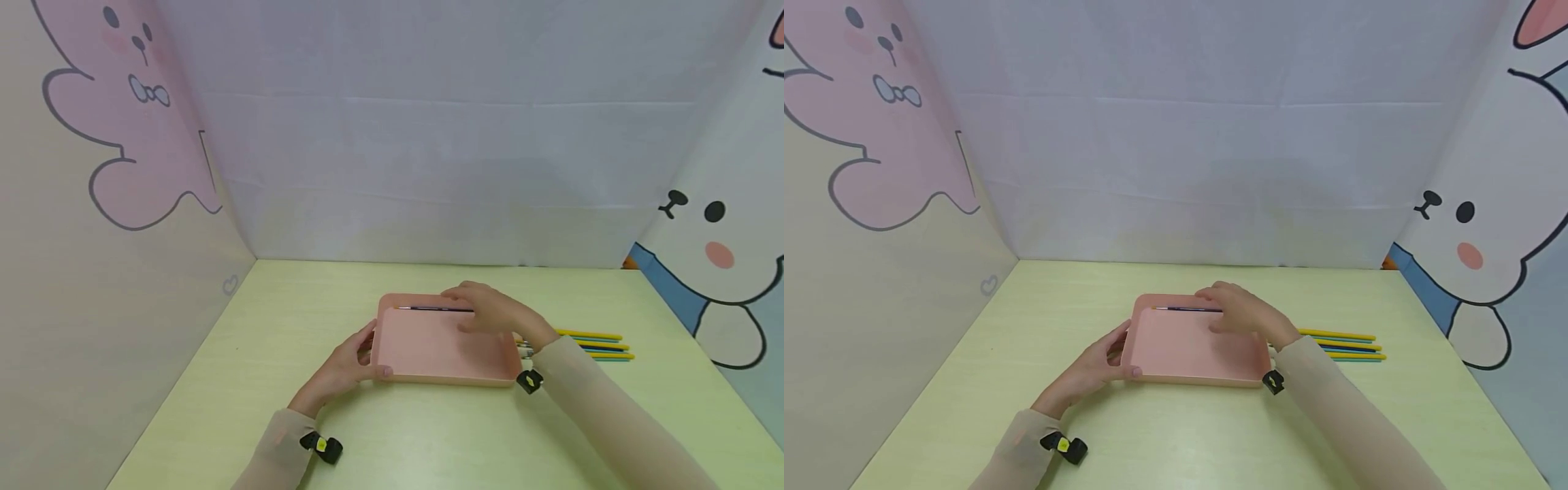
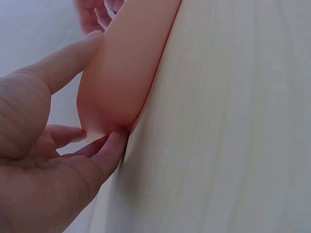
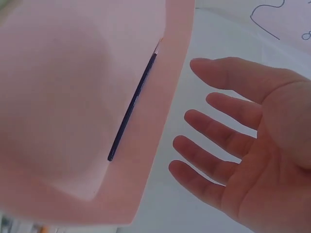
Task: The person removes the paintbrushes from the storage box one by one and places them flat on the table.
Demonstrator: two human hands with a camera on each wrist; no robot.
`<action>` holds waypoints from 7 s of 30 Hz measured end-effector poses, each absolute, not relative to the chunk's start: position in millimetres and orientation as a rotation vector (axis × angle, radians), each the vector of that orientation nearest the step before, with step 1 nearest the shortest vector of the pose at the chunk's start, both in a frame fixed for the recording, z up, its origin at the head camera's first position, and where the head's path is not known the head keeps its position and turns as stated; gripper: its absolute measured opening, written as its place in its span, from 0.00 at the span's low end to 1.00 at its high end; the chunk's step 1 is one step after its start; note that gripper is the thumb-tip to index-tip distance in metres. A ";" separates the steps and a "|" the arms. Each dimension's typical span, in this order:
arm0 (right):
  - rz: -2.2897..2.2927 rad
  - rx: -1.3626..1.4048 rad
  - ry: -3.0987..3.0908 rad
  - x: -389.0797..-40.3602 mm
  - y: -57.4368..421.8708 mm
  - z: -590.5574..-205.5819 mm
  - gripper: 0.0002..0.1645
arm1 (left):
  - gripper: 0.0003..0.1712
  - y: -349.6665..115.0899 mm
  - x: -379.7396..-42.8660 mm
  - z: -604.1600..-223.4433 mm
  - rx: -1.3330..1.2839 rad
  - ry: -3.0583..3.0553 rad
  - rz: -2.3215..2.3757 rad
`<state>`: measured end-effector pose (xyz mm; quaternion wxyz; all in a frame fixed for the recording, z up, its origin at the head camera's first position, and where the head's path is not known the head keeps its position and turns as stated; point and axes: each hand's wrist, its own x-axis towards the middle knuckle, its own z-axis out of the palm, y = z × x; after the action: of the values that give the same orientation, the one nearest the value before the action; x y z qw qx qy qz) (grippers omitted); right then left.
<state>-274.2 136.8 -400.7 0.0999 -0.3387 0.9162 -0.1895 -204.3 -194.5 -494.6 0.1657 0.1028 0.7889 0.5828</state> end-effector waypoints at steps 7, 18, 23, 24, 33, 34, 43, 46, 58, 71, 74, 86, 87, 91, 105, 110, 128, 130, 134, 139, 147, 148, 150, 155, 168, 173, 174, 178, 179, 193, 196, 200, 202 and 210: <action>-0.461 -1.028 2.619 -294.0 120.0 -411.2 0.38 | 0.67 -195.5 -204.5 -495.9 0.302 2.221 1.683; -0.395 -1.028 2.577 -306.9 106.5 -419.0 0.41 | 0.66 -194.1 -204.7 -496.3 0.303 2.227 1.678; -0.374 -1.015 2.565 -309.7 102.3 -419.1 0.41 | 0.66 -194.2 -204.9 -495.9 0.301 2.239 1.669; -0.373 -1.015 2.560 -310.3 101.7 -419.2 0.41 | 0.66 -194.3 -204.9 -495.7 0.299 2.239 1.668; -0.394 -0.983 2.517 -312.7 97.5 -421.8 0.26 | 0.65 -193.7 -203.8 -492.7 0.302 2.239 1.669; -0.389 -0.982 2.517 -312.7 97.4 -422.1 0.24 | 0.65 -193.7 -203.8 -492.5 0.300 2.235 1.670; -0.355 -0.944 2.527 -313.5 96.4 -426.3 0.21 | 0.66 -193.6 -202.1 -491.6 0.291 2.220 1.684; -0.351 -0.939 2.532 -313.4 96.2 -428.8 0.23 | 0.65 -193.4 -201.7 -491.7 0.285 2.225 1.686; -0.398 -0.916 2.490 -311.2 99.6 -428.4 0.30 | 0.66 -192.6 -201.7 -490.3 0.280 2.244 1.677; -0.412 -1.045 2.493 -315.6 100.5 -429.1 0.29 | 0.65 -194.4 -202.6 -491.4 0.298 2.236 1.692; -0.454 -0.989 2.478 -317.1 101.3 -430.8 0.32 | 0.65 -194.1 -202.3 -491.2 0.295 2.249 1.680; -0.490 -0.929 2.462 -319.8 101.7 -433.9 0.35 | 0.65 -193.8 -201.7 -493.3 0.298 2.268 1.650; -0.491 -0.920 2.461 -320.2 101.7 -434.4 0.35 | 0.65 -193.8 -201.5 -493.2 0.299 2.269 1.648; -0.484 -0.896 2.466 -320.7 101.5 -435.3 0.34 | 0.65 -193.6 -200.8 -492.6 0.295 2.275 1.643; -0.480 -0.968 2.504 -318.6 104.4 -433.5 0.28 | 0.65 -193.3 -199.8 -493.8 0.303 2.257 1.660; -0.483 -1.018 2.533 -317.8 111.9 -426.9 0.28 | 0.65 -193.5 -199.8 -493.3 0.307 2.282 1.642; -0.604 -1.055 2.550 -298.7 166.6 -394.5 0.27 | 0.66 -195.1 -198.9 -492.2 0.324 2.257 1.674; -0.603 -1.058 2.567 -294.9 176.7 -391.1 0.26 | 0.66 -195.0 -198.5 -491.4 0.325 2.257 1.669; -0.608 -1.096 2.598 -286.4 197.8 -383.4 0.26 | 0.66 -195.1 -197.5 -490.0 0.326 2.263 1.652; -0.620 -1.096 2.610 -274.5 222.1 -376.6 0.27 | 0.66 -195.7 -197.4 -490.7 0.314 2.267 1.644; -0.639 -1.103 2.640 -260.3 255.6 -381.0 0.28 | 0.67 -197.6 -198.9 -492.8 0.311 2.276 1.642; -0.640 -1.097 2.642 -258.9 259.1 -381.5 0.27 | 0.67 -197.9 -198.9 -492.9 0.316 2.274 1.647; -0.639 -1.072 2.649 -255.4 265.5 -382.4 0.26 | 0.66 -198.1 -198.8 -492.8 0.317 2.268 1.656; -0.653 -1.014 2.637 -245.1 280.8 -383.5 0.24 | 0.66 -196.6 -196.1 -491.0 0.312 2.275 1.659; -0.679 -0.962 2.674 -223.2 319.4 -405.3 0.26 | 0.65 -195.0 -193.2 -488.9 0.297 2.270 1.663; -0.695 -0.968 2.675 -220.3 328.8 -416.2 0.27 | 0.66 -195.4 -194.0 -488.6 0.305 2.266 1.658; -0.703 -0.966 2.673 -219.9 330.1 -419.0 0.27 | 0.66 -195.5 -194.1 -488.5 0.304 2.264 1.657; -0.742 -0.963 2.660 -217.7 334.7 -431.1 0.28 | 0.66 -195.4 -194.8 -487.9 0.301 2.264 1.658; -0.749 -0.967 2.662 -217.0 335.2 -434.0 0.28 | 0.65 -195.3 -195.1 -487.9 0.302 2.263 1.662; -0.663 -0.879 2.664 -212.7 340.0 -448.4 0.26 | 0.65 -195.4 -194.5 -486.3 0.282 2.243 1.681; -0.645 -0.871 2.684 -211.4 339.3 -450.2 0.25 | 0.65 -195.1 -194.4 -486.5 0.279 2.244 1.681; -0.634 -0.899 2.726 -210.2 339.5 -452.6 0.24 | 0.65 -195.2 -194.4 -486.9 0.284 2.246 1.680; -0.634 -0.930 2.746 -210.2 340.3 -455.2 0.25 | 0.65 -195.4 -194.4 -487.0 0.283 2.245 1.679; -0.629 -0.968 2.798 -209.9 341.9 -461.8 0.25 | 0.65 -195.6 -194.2 -486.5 0.271 2.247 1.672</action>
<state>-209.9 341.9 -461.8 0.0575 -0.3194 0.9229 -0.2074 -194.2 -195.6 -486.5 0.1629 0.0951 0.7878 0.5863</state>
